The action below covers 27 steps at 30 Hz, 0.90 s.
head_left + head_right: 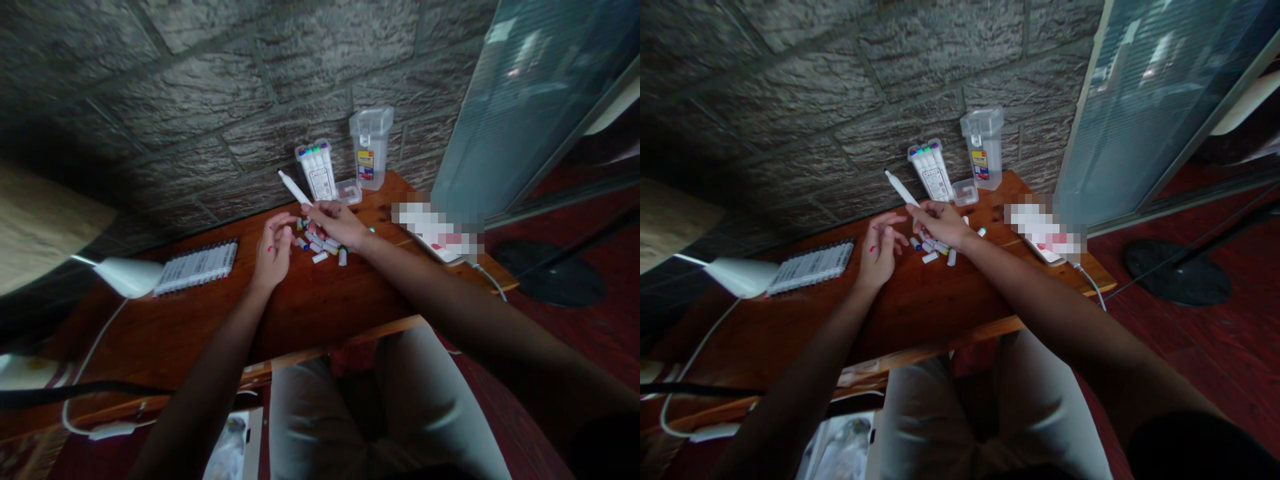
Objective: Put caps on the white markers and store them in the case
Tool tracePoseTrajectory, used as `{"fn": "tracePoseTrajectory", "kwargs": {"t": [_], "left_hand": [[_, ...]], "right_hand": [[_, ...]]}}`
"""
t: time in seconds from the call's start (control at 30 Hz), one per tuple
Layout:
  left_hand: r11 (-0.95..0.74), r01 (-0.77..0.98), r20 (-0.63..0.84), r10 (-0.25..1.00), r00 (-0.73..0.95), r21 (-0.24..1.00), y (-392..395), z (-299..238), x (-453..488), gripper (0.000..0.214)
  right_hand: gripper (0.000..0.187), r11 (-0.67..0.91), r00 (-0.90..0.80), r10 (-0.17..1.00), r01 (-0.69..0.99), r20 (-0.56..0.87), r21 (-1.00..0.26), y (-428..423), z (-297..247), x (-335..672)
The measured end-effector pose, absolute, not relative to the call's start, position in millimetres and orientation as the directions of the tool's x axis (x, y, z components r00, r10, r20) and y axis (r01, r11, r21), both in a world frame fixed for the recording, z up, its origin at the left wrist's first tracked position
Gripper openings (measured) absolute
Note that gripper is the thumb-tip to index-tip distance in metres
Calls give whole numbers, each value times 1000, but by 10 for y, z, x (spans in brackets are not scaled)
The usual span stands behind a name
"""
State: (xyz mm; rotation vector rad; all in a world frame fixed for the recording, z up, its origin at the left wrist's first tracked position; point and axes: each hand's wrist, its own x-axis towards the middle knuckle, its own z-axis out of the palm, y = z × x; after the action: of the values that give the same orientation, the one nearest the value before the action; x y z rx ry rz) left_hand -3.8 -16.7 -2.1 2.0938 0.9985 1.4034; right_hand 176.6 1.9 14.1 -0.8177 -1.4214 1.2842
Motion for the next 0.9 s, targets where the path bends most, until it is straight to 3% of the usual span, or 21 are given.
{"fn": "tracePoseTrajectory", "kwargs": {"t": [0.13,0.3,0.57,0.9], "left_hand": [[-566,278,525,824,212,776,-182,-3,-37,47],[-522,247,504,853,135,817,-193,29,-24,51],[-496,316,494,865,93,809,-228,71,-11,52],[-512,327,487,858,163,794,-226,40,4,54]], "right_hand": [[34,403,-399,842,19,362,-915,-26,55,1739],[32,657,-452,712,162,537,-736,-73,60,1764],[38,720,-518,641,151,567,-677,-83,105,1791],[36,698,-467,684,193,561,-690,-131,125,1769]]}}
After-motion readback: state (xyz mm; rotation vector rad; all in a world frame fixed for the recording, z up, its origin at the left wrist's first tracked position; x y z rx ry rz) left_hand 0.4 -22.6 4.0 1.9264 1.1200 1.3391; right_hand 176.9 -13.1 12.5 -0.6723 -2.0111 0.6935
